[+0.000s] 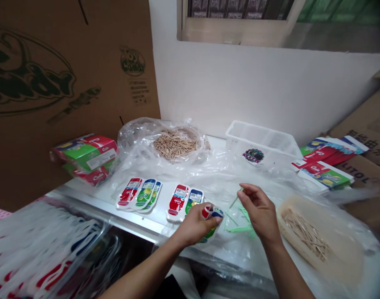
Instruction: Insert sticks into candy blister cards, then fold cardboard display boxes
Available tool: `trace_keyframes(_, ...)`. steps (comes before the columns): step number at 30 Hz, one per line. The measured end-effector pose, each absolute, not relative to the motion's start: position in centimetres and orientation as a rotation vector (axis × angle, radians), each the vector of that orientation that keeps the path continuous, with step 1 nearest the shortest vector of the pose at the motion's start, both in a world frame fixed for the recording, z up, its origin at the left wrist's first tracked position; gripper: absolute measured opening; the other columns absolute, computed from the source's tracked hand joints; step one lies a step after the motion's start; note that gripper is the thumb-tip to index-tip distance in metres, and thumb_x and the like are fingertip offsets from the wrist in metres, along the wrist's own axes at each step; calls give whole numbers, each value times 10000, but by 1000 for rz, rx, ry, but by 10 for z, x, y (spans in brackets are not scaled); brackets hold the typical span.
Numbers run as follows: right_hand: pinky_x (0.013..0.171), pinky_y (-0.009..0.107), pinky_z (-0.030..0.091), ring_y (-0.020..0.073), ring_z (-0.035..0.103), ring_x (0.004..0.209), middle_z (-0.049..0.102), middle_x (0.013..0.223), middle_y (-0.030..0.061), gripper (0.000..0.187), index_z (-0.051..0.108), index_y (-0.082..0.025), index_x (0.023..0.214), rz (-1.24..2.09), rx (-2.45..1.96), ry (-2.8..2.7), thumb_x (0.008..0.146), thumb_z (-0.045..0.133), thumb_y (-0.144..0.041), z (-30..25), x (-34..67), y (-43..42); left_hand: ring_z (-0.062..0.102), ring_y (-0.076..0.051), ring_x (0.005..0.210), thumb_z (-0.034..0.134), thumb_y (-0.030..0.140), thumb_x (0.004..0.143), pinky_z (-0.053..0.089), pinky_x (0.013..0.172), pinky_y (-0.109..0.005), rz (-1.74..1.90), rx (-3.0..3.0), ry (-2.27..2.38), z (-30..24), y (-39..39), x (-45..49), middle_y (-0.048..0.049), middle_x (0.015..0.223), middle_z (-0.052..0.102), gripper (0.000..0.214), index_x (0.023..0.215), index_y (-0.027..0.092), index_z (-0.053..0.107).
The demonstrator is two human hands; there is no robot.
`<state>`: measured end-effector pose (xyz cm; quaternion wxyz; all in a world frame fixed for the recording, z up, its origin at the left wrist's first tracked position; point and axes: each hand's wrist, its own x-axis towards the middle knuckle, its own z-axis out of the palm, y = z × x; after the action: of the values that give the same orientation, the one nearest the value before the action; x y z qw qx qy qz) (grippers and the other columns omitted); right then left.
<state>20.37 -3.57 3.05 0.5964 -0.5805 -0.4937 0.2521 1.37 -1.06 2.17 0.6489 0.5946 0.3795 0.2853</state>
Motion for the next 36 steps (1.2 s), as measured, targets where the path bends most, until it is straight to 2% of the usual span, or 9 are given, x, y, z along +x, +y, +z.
trace_keyframes(8,638,249,461,140,554,719,598,792,18,242,614,-198,955,616,-1344,-1132,786,645,-369,41,178,-58,442,-113,633,628,344,761,347,614,-222,643,1503,807,32,-17,22,16,671,510,203,774,145,597)
trace_keyframes(18,696,281,470,176,584,787,645,849,35,183,651,-221,907,592,-1449,-1312,834,587,-376,43,188,-74,498,-142,696,616,320,778,369,651,-225,656,1640,755,41,-19,27,-9,734,599,174,822,155,647)
trace_keyframes(20,745,299,468,200,580,887,642,958,53,227,653,-240,1006,532,-1497,-1480,846,564,-375,43,190,-78,518,-154,723,610,312,787,384,671,-234,670,1663,747,42,-18,29,-18,763,617,188,878,154,658)
trace_keyframes(23,725,280,472,188,575,919,609,1077,55,386,529,-257,1213,606,-1560,-1493,850,558,-385,44,196,-84,562,-186,822,592,326,812,416,756,-263,722,1653,741,46,-16,32,-47,882,647,266,1018,168,650)
trace_keyframes(24,700,267,466,171,579,864,617,1033,42,355,533,-251,1186,664,-1566,-1489,856,551,-380,44,198,-86,566,-196,873,582,335,823,419,799,-275,752,1658,730,47,-15,34,-57,938,643,282,1046,176,649)
trace_keyframes(27,682,248,429,140,551,733,611,813,-1,149,603,-219,893,666,-1560,-1526,883,510,-335,45,204,-90,544,-206,950,577,361,830,410,864,-298,854,1725,732,50,-15,41,-64,999,596,309,1091,217,658)
trace_keyframes(31,623,236,404,142,547,712,595,752,-7,186,565,-206,818,612,-1616,-1392,892,482,-355,44,216,-96,551,-149,738,759,358,661,458,700,-279,730,1486,721,46,-16,49,-13,891,563,687,1289,264,496)
trace_keyframes(33,624,238,412,144,548,703,588,739,-8,215,557,-203,820,684,-1607,-1370,889,476,-390,41,231,-100,567,-137,673,791,344,618,464,648,-269,592,1296,629,42,-15,51,-11,838,588,679,1230,211,529)
trace_keyframes(36,668,259,437,157,558,728,607,779,4,267,582,-204,883,759,-1665,-1493,884,454,-438,35,277,-104,562,-145,572,729,414,677,439,551,-251,470,1227,635,39,-13,52,-24,640,589,339,799,110,646)
